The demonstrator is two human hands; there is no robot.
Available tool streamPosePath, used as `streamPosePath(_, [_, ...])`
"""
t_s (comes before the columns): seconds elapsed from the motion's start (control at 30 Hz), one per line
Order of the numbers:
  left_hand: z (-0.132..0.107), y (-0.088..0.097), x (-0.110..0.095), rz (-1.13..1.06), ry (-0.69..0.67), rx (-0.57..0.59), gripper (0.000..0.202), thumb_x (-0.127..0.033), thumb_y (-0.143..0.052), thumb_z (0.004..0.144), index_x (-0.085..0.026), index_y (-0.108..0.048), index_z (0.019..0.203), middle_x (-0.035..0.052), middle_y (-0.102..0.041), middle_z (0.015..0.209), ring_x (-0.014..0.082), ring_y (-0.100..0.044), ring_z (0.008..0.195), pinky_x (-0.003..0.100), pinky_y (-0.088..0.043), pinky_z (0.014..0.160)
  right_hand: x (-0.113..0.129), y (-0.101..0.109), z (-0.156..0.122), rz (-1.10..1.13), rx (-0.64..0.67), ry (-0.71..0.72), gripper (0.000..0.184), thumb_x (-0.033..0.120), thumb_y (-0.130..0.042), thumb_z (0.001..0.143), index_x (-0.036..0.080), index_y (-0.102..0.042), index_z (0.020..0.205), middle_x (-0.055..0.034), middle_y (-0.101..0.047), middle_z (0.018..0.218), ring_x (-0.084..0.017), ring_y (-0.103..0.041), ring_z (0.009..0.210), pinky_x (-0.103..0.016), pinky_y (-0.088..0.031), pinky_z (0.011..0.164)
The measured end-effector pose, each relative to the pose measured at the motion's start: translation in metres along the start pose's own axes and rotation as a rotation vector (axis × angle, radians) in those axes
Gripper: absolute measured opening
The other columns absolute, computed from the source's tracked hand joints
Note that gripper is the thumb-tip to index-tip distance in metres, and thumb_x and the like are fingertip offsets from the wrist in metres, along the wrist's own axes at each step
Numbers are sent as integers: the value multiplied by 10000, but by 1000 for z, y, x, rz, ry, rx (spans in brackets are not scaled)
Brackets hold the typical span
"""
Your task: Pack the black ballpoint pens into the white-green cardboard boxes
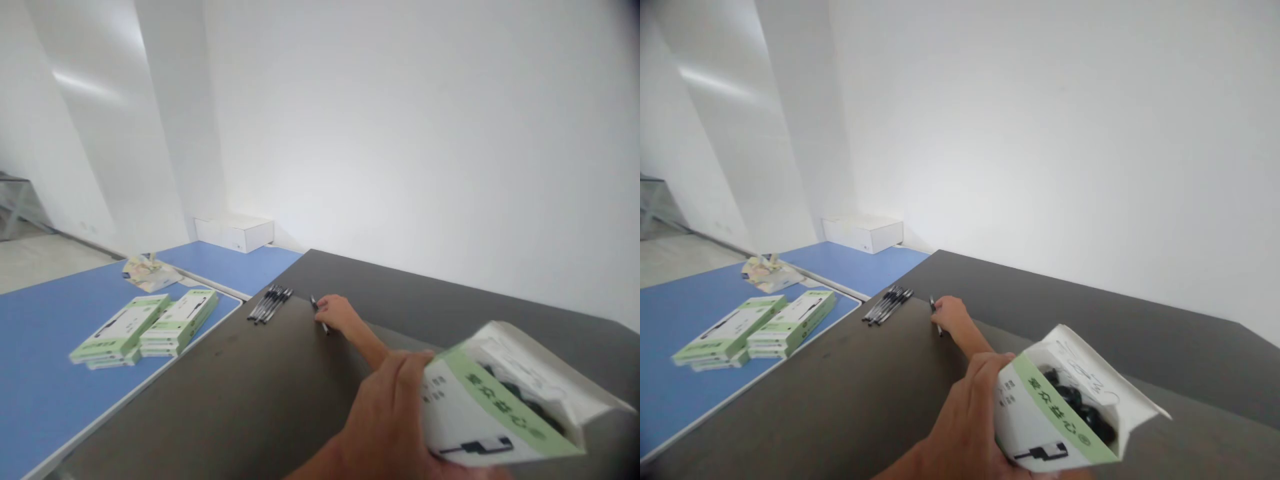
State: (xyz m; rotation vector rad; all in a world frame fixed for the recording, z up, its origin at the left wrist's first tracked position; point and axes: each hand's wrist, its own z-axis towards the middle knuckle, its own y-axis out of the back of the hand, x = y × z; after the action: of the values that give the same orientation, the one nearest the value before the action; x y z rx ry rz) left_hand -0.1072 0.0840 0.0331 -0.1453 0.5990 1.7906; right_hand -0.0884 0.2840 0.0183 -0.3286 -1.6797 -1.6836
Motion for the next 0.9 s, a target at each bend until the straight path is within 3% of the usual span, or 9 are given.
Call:
streamPosePath(0.13, [6, 8, -6, -90, 123, 65, 940, -280, -859, 631, -260, -358, 1427, 84, -656, 1133, 309, -734, 990, 441, -666, 822, -24, 40, -52, 275, -111, -91, 310, 369, -689, 1030, 169, -671, 1267, -79, -717, 1198, -209, -727, 968, -402, -638, 841])
streamPosePath(0.3, [8, 12, -8, -33, 175, 153, 824, -230, -772, 719, -257, -346, 1425, 86, -608, 1169, 298, -714, 1031, 463, -648, 832, -55, 121, -179, 615, -393, -122, 435, 445, -645, 1040, 169, -618, 1375, -109, -751, 1162, -233, -771, 985, -407, -659, 847])
streamPosePath(0.4, [5, 11, -6, 9, 182, 209, 812, -232, -763, 751, -258, -335, 1440, 92, -599, 1204, 286, -718, 1036, 457, -647, 842, -46, 165, -253, 745, -597, -96, 489, 519, -672, 1003, 265, -582, 1411, -67, -736, 1250, -226, -763, 1129, -388, -649, 943])
streamPosePath(0.47, [2, 11, -5, 46, 178, 242, 790, -240, -767, 763, -261, -342, 1429, 92, -601, 1214, 288, -720, 1047, 452, -648, 843, -28, 181, -287, 884, -759, -23, 365, 464, -763, 954, 306, -658, 1265, -17, -749, 1197, -216, -760, 1159, -371, -647, 974])
streamPosePath(0.57, [-1, 9, -6, 101, 169, 307, 753, -254, -765, 783, -263, -353, 1413, 95, -612, 1230, 292, -732, 1040, 444, -654, 827, 2, 182, -315, 943, -910, 110, 239, 372, -830, 916, 319, -706, 1113, 24, -775, 1078, -199, -803, 1042, -335, -673, 906])
streamPosePath(0.67, [-4, 7, -7, 134, 130, 354, 767, -256, -768, 776, -263, -356, 1422, 105, -618, 1248, 304, -739, 1032, 443, -659, 805, 22, 166, -325, 771, -967, 152, 227, 341, -857, 896, 312, -711, 1068, 12, -808, 1015, -198, -816, 933, -318, -679, 824])
streamPosePath(0.77, [-6, 7, -6, 146, 100, 375, 777, -243, -769, 776, -268, -348, 1428, 104, -615, 1247, 303, -735, 1037, 441, -662, 794, 26, 151, -328, 531, -993, 109, 233, 337, -872, 877, 292, -722, 1049, -22, -823, 1008, -216, -795, 929, -339, -650, 812])
streamPosePath(0.9, [-7, 7, -7, 143, 87, 391, 779, -215, -767, 774, -260, -344, 1427, 103, -614, 1233, 297, -735, 1026, 444, -665, 792, 20, 148, -328, 280, -1059, 36, 255, 383, -863, 879, 282, -732, 1074, -36, -825, 1041, -226, -741, 954, -345, -562, 800])
